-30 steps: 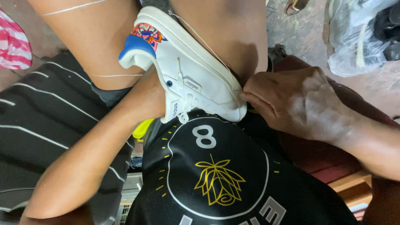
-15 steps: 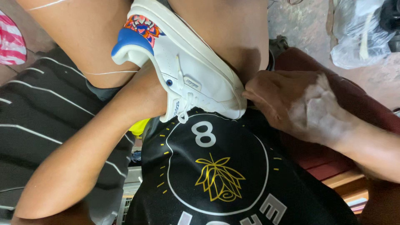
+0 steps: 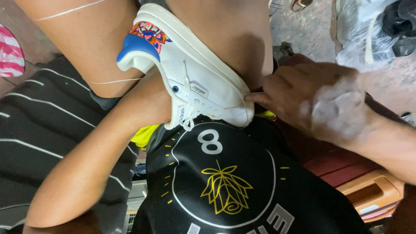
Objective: The person sits on the floor and sews a white sneaker using a needle and white thread. They repeatedly push the needle through the shoe's upper and pull the thread tight to secure the stitching.
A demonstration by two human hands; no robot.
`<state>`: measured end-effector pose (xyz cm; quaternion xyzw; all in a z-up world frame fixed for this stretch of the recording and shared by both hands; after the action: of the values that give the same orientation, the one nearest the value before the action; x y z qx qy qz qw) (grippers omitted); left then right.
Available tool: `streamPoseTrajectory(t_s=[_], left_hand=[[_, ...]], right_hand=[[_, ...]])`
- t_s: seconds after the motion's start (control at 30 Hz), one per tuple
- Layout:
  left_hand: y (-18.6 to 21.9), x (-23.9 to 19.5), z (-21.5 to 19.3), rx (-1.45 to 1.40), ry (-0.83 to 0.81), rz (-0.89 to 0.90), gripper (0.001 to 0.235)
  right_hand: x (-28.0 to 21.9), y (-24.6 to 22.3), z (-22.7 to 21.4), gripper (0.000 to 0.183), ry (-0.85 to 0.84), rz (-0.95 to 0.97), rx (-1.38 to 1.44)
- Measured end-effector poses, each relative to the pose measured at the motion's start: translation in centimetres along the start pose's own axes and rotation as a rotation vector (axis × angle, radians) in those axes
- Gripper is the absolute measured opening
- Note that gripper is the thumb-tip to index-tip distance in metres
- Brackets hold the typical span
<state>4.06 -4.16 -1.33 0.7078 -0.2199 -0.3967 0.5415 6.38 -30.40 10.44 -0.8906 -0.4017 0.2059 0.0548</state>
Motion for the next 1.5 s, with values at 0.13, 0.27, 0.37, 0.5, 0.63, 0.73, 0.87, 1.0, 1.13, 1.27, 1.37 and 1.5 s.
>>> streamPoseTrajectory(t_s=[0.13, 0.27, 0.37, 0.5, 0.63, 0.73, 0.87, 1.0, 1.13, 1.27, 1.37, 1.5], left_hand=[[0.5, 0.0, -0.2, 0.023, 0.029, 0.032, 0.028], [1.0, -0.5, -0.8, -0.135, 0.042, -0.083, 0.03], [1.8, -1.2, -1.3, -0.211, 0.111, -0.04, 0.033], [3.3, -2.7, -2.2, -0.143, 0.142, -0.123, 0.021], [8.2, -4.8, -3.1, 0.157, 0.48, -0.334, 0.018], [12.8, -5.3, -1.4, 0.304, 0.771, -0.409, 0.011], [13.9, -3.7, 0.1, 0.571, 0.558, 0.031, 0.027], [12.2, 0.2, 2.6, 0.497, 0.437, 0.17, 0.041], [11.2, 0.2, 2.6, 0.377, 0.455, 0.145, 0.043], [11.0, -1.2, 1.3, 0.114, 0.427, 0.057, 0.047], [10.7, -1.6, 1.0, 0.043, 0.448, 0.069, 0.047], [10.6, -1.7, 1.2, 0.007, 0.46, 0.055, 0.05]], right_hand=[[-0.6, 0.1, 1.3, 0.052, -0.012, 0.06, -0.2], [-1.4, 1.6, 1.8, 0.062, 0.014, 0.05, -0.072], [-2.3, 2.4, 2.0, 0.058, -0.031, 0.066, -0.066], [-2.7, 4.0, 1.5, 0.056, -0.231, 0.174, -0.186], [-2.4, 4.3, 0.8, 0.057, -0.233, 0.172, 0.1], [-2.1, 3.6, 0.7, 0.049, -0.048, 0.077, 0.235], [-2.4, 3.3, 1.4, 0.053, -0.144, 0.091, 0.07], [-3.6, 3.3, 2.4, 0.052, -0.103, 0.134, 0.022], [-3.8, 3.5, 3.0, 0.052, -0.361, 0.233, -0.071], [-2.6, 3.6, 2.5, 0.032, 0.0, 0.164, 0.563], [-1.7, 2.8, 2.7, 0.034, 0.003, 0.164, 0.727], [-0.8, 1.8, 3.5, 0.024, 0.104, 0.053, 0.773]])
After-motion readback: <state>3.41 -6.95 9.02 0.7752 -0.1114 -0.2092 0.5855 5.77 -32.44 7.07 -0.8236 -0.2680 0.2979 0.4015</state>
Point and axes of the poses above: each hand's wrist, its own x-axis towards the middle knuckle, its own z-axis out of the palm, y = z × x, the point moved 1 cm from there along x, towards the middle knuckle, and after that the axes turned 3 degrees about -y, right-handed, at the moved point
